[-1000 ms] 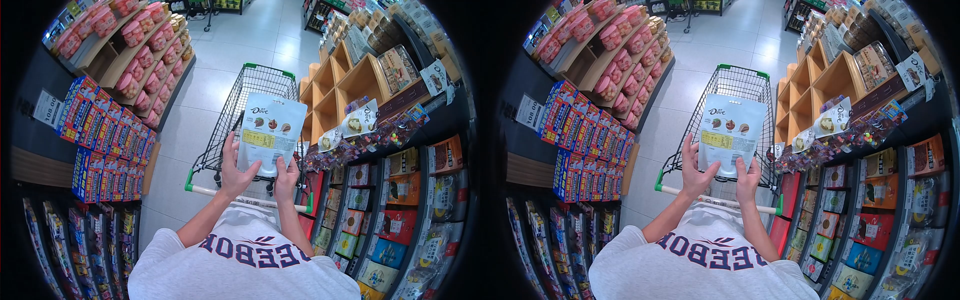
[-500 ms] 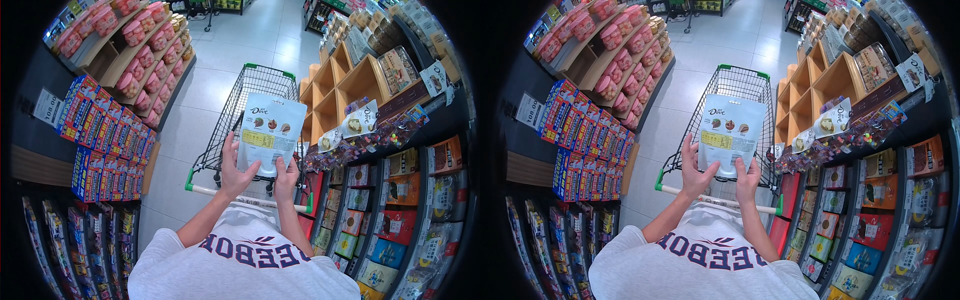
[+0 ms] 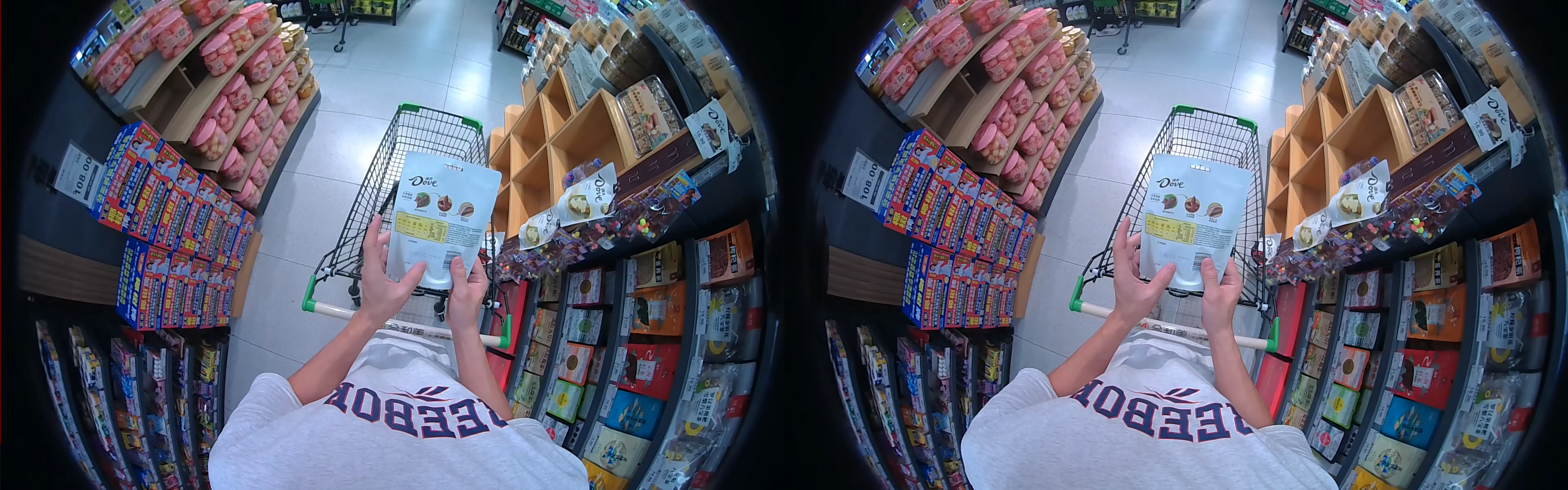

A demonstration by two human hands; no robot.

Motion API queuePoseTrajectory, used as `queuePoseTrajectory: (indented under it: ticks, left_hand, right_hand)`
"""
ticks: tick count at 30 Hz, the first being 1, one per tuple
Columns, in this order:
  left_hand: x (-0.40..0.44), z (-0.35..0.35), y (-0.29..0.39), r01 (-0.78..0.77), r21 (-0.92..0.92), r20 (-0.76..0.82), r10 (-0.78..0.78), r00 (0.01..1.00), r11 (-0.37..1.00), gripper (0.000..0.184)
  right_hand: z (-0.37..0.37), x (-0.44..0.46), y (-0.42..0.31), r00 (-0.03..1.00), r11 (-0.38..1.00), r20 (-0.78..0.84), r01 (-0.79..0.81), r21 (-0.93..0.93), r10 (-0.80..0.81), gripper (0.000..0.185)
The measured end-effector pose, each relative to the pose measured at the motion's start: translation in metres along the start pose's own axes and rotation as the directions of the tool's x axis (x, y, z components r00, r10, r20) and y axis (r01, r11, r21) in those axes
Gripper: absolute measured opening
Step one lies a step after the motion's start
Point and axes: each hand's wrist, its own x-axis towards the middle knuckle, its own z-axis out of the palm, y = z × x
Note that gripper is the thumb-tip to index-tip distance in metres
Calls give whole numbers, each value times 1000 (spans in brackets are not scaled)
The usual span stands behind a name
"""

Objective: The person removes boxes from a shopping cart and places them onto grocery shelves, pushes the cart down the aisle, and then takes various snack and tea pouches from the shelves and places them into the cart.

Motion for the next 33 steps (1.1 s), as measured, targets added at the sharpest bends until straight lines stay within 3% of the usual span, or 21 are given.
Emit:
queuePoseTrajectory:
  ticks: [33]
  left_hand:
    - [0, -1, -1, -9, 19, 6, 9, 1000, 1000, 101]
  right_hand:
    - [0, 0, 0, 1000, 1000, 0, 2, -1, -2, 25]
